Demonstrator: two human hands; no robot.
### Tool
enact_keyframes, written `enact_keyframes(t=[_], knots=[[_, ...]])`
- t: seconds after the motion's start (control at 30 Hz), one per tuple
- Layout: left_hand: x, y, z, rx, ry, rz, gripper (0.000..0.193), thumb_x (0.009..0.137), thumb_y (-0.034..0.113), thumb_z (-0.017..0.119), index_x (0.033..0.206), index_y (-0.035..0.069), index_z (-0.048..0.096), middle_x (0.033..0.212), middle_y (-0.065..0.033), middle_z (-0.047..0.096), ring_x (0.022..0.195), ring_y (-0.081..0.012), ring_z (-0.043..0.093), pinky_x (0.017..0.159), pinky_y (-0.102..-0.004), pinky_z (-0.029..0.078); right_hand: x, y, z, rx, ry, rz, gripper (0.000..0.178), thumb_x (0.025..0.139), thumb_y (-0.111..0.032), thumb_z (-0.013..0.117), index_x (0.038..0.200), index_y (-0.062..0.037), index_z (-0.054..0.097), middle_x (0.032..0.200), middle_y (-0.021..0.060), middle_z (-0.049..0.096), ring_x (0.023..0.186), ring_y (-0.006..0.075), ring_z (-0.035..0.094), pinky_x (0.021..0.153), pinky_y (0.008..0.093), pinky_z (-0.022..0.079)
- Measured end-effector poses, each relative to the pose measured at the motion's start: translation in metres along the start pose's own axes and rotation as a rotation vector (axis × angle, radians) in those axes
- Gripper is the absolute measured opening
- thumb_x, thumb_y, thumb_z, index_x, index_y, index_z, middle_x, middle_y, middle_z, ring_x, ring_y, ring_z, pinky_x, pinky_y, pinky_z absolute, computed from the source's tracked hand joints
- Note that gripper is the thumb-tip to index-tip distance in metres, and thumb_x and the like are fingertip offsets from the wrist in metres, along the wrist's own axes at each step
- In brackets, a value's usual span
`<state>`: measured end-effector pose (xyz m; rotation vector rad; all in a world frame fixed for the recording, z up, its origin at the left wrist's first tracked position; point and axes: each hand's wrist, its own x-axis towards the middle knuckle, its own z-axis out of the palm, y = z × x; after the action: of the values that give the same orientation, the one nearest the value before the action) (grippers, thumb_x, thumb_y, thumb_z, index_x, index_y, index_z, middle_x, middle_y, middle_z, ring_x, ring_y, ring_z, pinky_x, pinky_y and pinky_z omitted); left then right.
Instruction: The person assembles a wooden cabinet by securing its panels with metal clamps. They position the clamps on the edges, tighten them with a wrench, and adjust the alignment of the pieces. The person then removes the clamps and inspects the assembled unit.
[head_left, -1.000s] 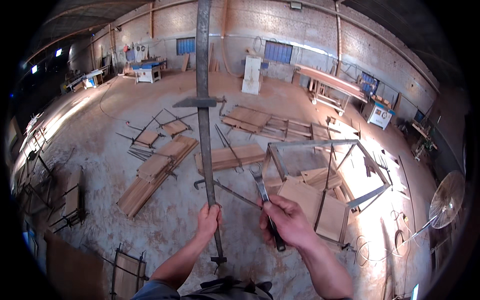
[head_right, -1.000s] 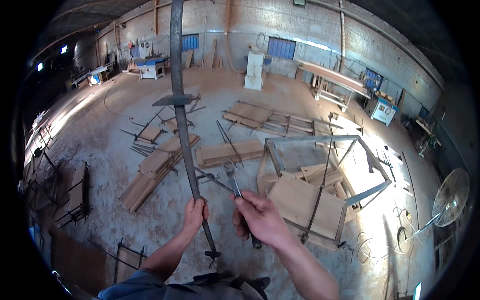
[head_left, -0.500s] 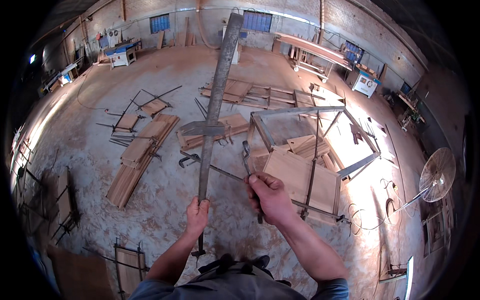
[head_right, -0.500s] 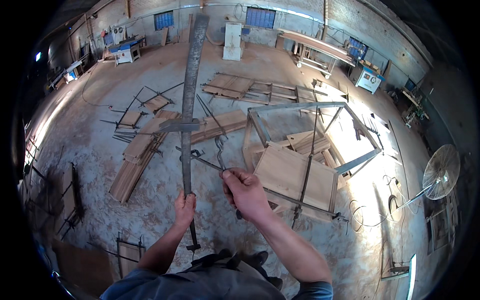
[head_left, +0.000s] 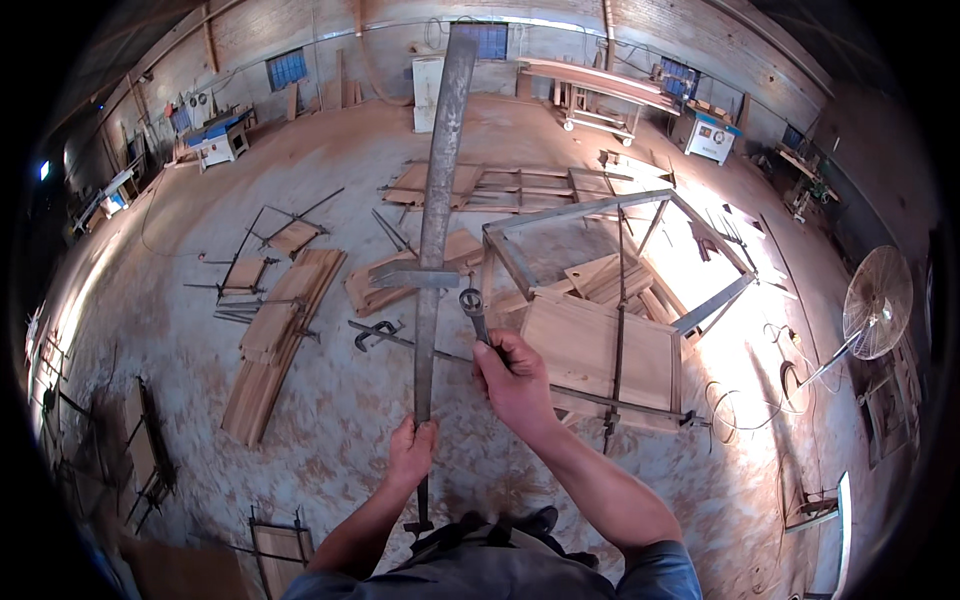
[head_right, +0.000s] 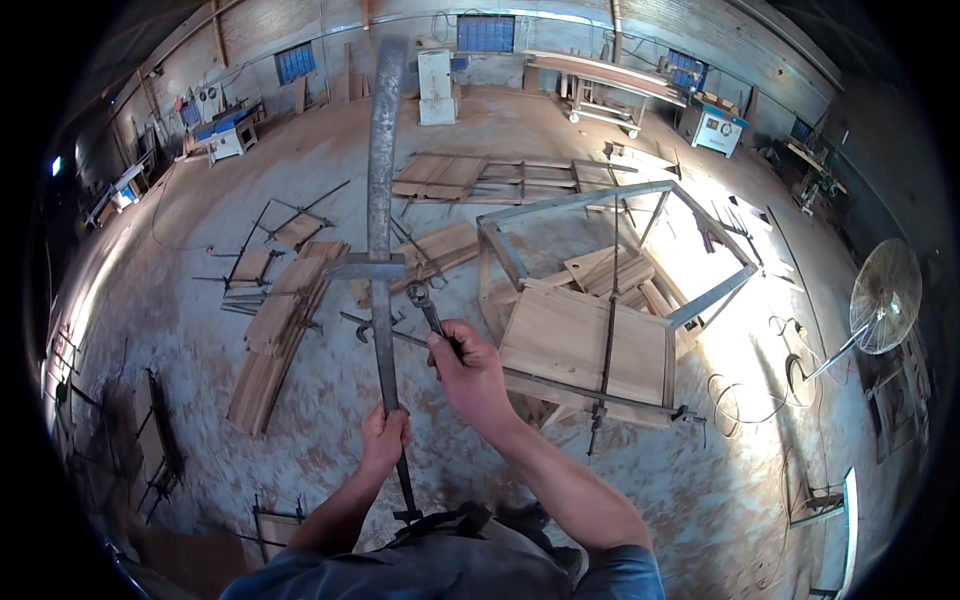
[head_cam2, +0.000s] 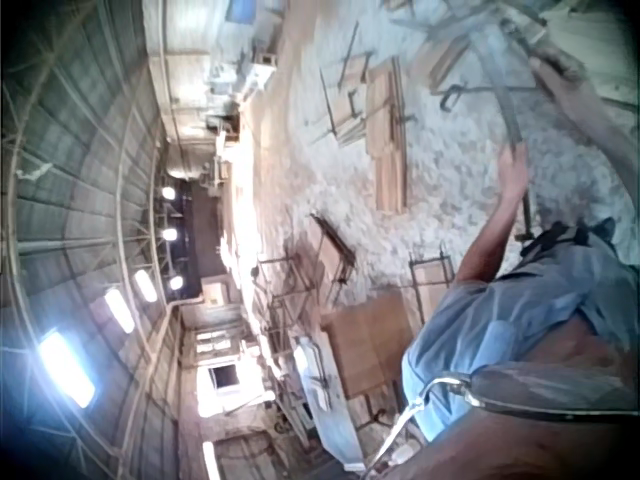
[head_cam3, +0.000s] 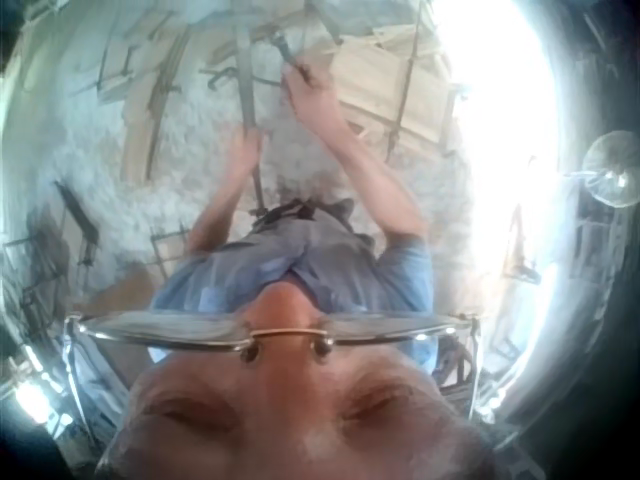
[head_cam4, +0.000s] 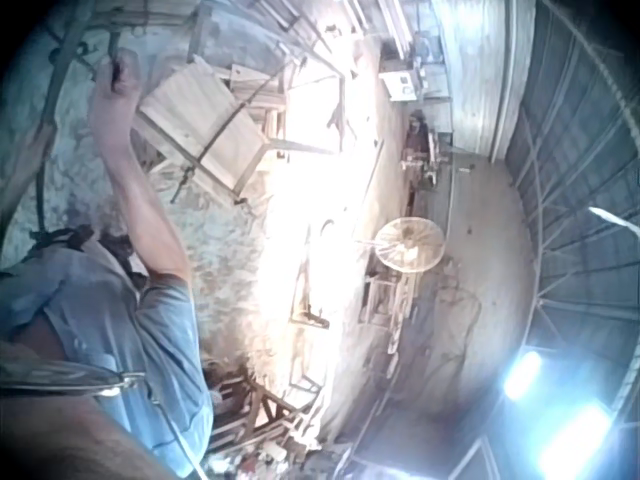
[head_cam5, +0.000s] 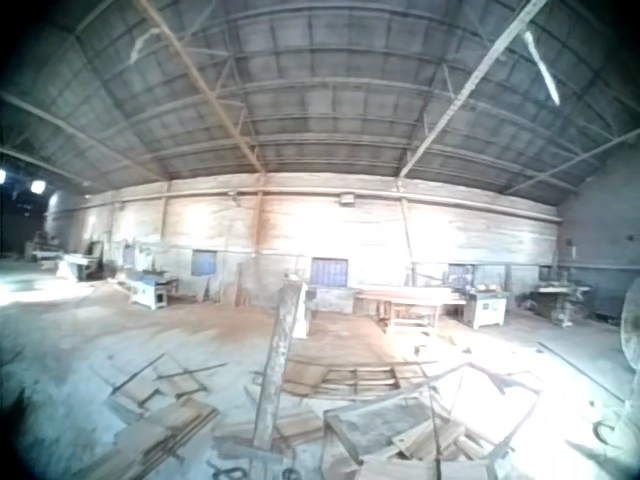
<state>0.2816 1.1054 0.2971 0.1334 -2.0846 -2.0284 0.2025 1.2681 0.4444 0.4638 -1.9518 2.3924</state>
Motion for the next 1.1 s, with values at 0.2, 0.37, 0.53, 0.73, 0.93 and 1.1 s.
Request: enact_keyframes(t=[0.2,0.37,0.53,0.73,0.93,1.1], knots=[[-0.012,0.034,0.003,-0.282,-0.295,-0.295,0.015,0.095,0.008,0.043,0.085,0.003,0.053,0.062,-0.0036,0.052,0.047,-0.0114,0.045,0.043,-0.0263,0.036,0.025,-0.019,-0.022,-0.380,0.095,-0.552,0.003,0.091,-0.003,0.057,0.094,-0.0019,0.057,0.073,0.0049,0.055,0.063,0.0159,0.052,0.057,0.0265,0.042],[-0.018,0.045,-0.002,-0.453,-0.534,-0.386,0.019,0.089,0.004,0.041,0.073,0.002,0.051,0.056,-0.0137,0.051,0.041,-0.0188,0.045,0.037,-0.0311,0.032,0.043,-0.056,-0.061,-0.673,-0.006,-0.903,0.007,0.085,-0.008,0.062,0.087,-0.0047,0.057,0.069,0.0081,0.052,0.059,0.0255,0.055,0.053,0.0337,0.044],[-0.040,0.051,0.001,-0.377,-0.756,-0.561,0.024,0.090,0.011,0.047,0.067,0.003,0.052,0.058,-0.0139,0.054,0.043,-0.0172,0.045,0.037,-0.0309,0.029,0.056,-0.124,-0.119,-1.175,-0.126,-1.285,0.027,0.080,-0.032,0.063,0.071,-0.0127,0.046,0.060,0.0024,0.043,0.049,0.0189,0.049,0.043,0.0334,0.041],[-0.038,0.038,-0.001,-0.406,-0.872,-0.632,0.039,0.094,0.034,0.055,0.073,0.001,0.054,0.057,-0.0097,0.051,0.042,-0.0142,0.041,0.039,-0.0284,0.028,0.046,-0.196,-0.152,-1.589,-0.471,-1.323,0.031,0.070,-0.036,0.066,0.063,-0.0139,0.045,0.059,0.0000,0.040,0.053,0.0167,0.049,0.045,0.0306,0.040],[-0.024,0.047,0.017,-0.224,-0.668,-0.654,0.028,0.097,0.020,0.044,0.078,0.001,0.055,0.055,-0.0091,0.051,0.041,-0.0148,0.045,0.037,-0.0276,0.031,-0.028,-0.076,-0.197,-1.478,-0.585,-0.570,0.027,0.077,-0.025,0.069,0.060,-0.0106,0.053,0.063,0.0023,0.053,0.058,0.0190,0.057,0.052,0.0340,0.050],[0.014,0.061,0.025,-0.125,-0.420,-0.445,0.017,0.092,0.014,0.050,0.083,0.001,0.056,0.057,-0.0041,0.052,0.044,-0.0116,0.046,0.039,-0.0257,0.036,-0.092,0.022,-0.131,-0.698,-0.292,-0.227,0.009,0.074,-0.013,0.067,0.077,-0.0048,0.064,0.074,0.0104,0.060,0.069,0.0304,0.060,0.062,0.0398,0.051]])
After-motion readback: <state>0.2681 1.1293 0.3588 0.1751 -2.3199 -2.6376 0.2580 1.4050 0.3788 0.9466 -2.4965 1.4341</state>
